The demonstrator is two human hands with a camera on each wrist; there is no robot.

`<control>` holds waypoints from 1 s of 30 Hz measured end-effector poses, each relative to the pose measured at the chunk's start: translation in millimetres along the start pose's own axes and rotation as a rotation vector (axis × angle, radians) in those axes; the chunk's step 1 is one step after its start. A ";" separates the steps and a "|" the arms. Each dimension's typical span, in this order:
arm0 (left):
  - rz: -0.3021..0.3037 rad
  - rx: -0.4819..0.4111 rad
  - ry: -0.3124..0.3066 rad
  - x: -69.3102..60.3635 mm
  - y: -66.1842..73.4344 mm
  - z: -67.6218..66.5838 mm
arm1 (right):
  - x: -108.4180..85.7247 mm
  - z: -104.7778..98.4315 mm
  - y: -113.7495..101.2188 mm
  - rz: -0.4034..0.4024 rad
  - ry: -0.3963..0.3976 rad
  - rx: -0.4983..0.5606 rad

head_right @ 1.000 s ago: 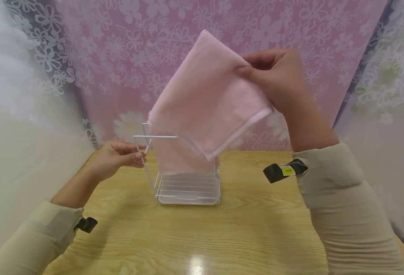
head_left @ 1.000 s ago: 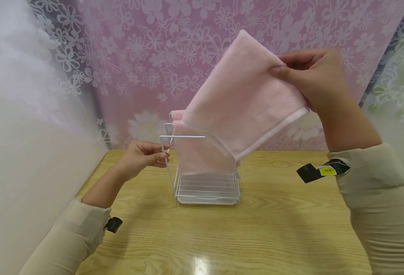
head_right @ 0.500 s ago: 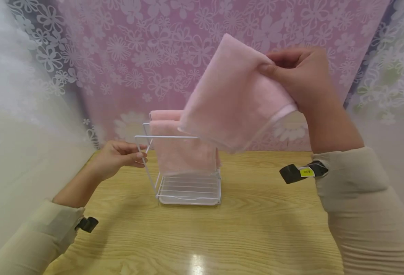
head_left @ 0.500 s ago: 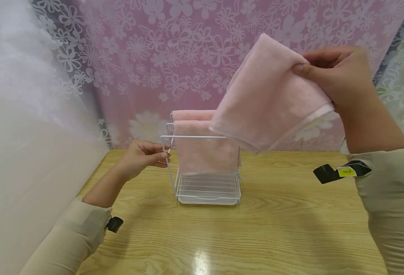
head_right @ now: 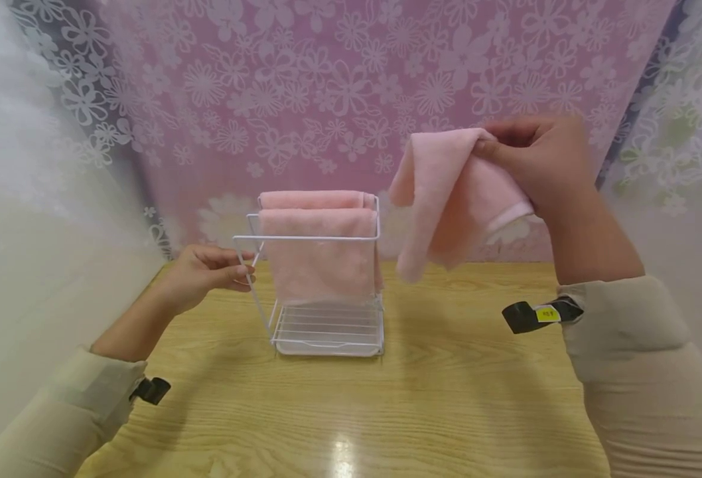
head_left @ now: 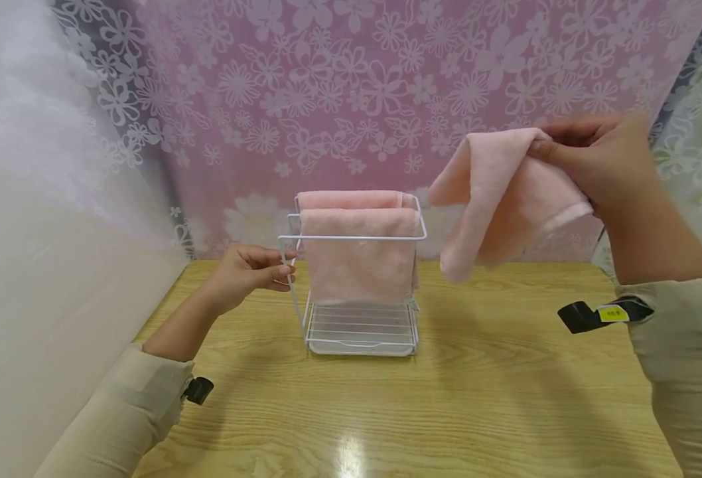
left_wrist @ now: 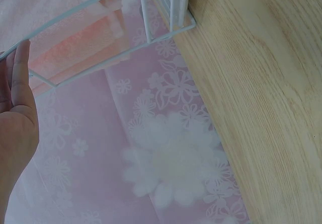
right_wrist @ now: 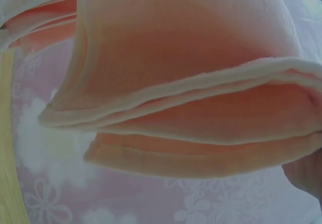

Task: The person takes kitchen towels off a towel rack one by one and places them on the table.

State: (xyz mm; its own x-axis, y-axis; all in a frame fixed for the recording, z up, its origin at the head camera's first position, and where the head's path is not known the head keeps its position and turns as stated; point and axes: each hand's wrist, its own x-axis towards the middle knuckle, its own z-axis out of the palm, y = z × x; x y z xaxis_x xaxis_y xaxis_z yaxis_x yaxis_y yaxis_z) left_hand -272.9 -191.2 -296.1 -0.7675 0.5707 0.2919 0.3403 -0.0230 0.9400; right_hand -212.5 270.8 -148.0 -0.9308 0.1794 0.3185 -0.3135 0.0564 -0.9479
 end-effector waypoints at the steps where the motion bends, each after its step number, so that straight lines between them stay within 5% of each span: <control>1: 0.001 0.000 -0.001 0.0 -0.5 -0.4 | -0.3 -1.2 2.7 0.007 -0.004 -0.002; 14: 0.007 0.008 0.002 -0.4 0.1 -0.1 | -0.3 -7.6 42.7 0.134 0.017 -0.243; 30: 0.007 -0.003 0.012 -0.7 0.4 0.9 | 4.7 -2.8 109.6 0.153 0.028 -0.435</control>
State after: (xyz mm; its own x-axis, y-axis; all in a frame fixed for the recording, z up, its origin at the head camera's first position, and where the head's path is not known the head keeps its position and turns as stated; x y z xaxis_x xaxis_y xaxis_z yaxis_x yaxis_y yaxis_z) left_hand -271.8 -190.8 -296.1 -0.7717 0.5602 0.3010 0.3442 -0.0300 0.9384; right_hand -250.7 280.7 -250.4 -0.9528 0.2442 0.1804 -0.0592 0.4332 -0.8994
